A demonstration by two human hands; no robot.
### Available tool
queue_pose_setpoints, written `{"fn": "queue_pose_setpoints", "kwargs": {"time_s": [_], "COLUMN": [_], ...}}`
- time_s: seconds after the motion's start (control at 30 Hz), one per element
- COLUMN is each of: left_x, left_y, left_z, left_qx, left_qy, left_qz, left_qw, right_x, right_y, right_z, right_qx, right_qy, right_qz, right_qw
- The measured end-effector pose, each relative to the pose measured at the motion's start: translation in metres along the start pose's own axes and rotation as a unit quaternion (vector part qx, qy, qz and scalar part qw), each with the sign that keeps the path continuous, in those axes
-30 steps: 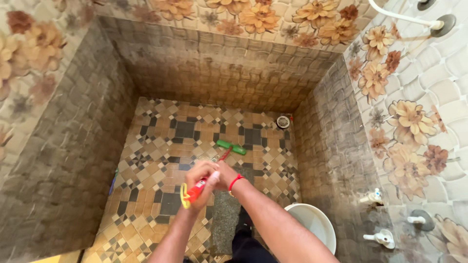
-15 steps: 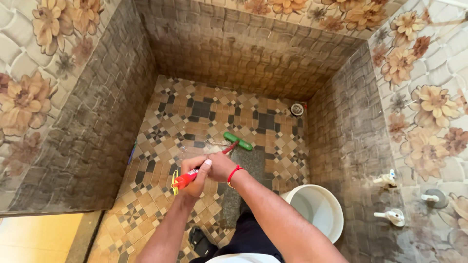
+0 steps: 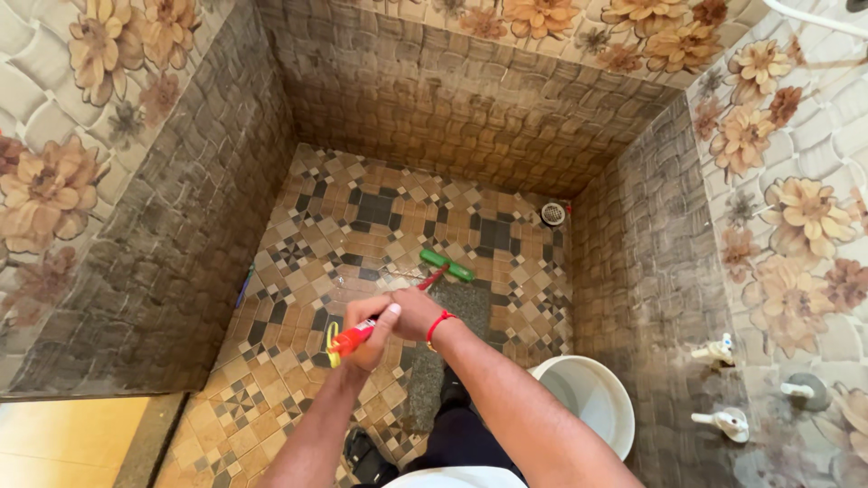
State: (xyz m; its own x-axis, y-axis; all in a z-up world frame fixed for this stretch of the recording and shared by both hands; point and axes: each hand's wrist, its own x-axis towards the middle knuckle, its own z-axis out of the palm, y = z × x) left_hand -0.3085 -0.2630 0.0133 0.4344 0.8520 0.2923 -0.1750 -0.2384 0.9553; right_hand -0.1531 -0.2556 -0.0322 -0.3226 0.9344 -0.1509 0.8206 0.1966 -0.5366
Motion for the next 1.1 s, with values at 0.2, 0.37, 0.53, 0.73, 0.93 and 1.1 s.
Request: {"fn": "queue_pose_setpoints", "kwargs": {"time_s": [0.2, 0.37, 0.53, 0.73, 0.93, 1.1], "left_x": [0.021, 0.062, 0.111, 0.160, 0.206, 0.250], "left_y": [-0.023, -0.039, -0.058, -0.084, -0.092, -0.101], "left_z": [0.033, 0.065, 0.094, 0.152, 0.204, 0.234], "left_qx": [0.019, 0.004, -0.002, 0.011, 0.043, 0.047], "left_qy": [-0.001, 0.059, 0.016, 0.006, -0.007, -0.032], "left_qz": [-0.017, 0.024, -0.033, 0.005, -0.011, -0.013], "left_qw": [1.000, 0.998, 0.999, 1.000, 0.999, 0.998], "right_x": [-0.010, 0.005, 0.013, 0.018, 0.016, 0.022], "right_y": [0.034, 0.068, 0.124, 0.215, 0.278, 0.323], "right_z": [-0.024, -0.054, -0.076, -0.092, -0.132, -0.160], "right_qx": [0.068, 0.008, 0.062, 0.007, 0.007, 0.011], "right_qy": [0.030, 0.002, 0.057, 0.049, 0.034, 0.042], "right_qz": [0.026, 0.024, 0.005, 0.040, 0.037, 0.066], "right_qw": [0.997, 1.000, 0.996, 0.998, 0.999, 0.997]}}
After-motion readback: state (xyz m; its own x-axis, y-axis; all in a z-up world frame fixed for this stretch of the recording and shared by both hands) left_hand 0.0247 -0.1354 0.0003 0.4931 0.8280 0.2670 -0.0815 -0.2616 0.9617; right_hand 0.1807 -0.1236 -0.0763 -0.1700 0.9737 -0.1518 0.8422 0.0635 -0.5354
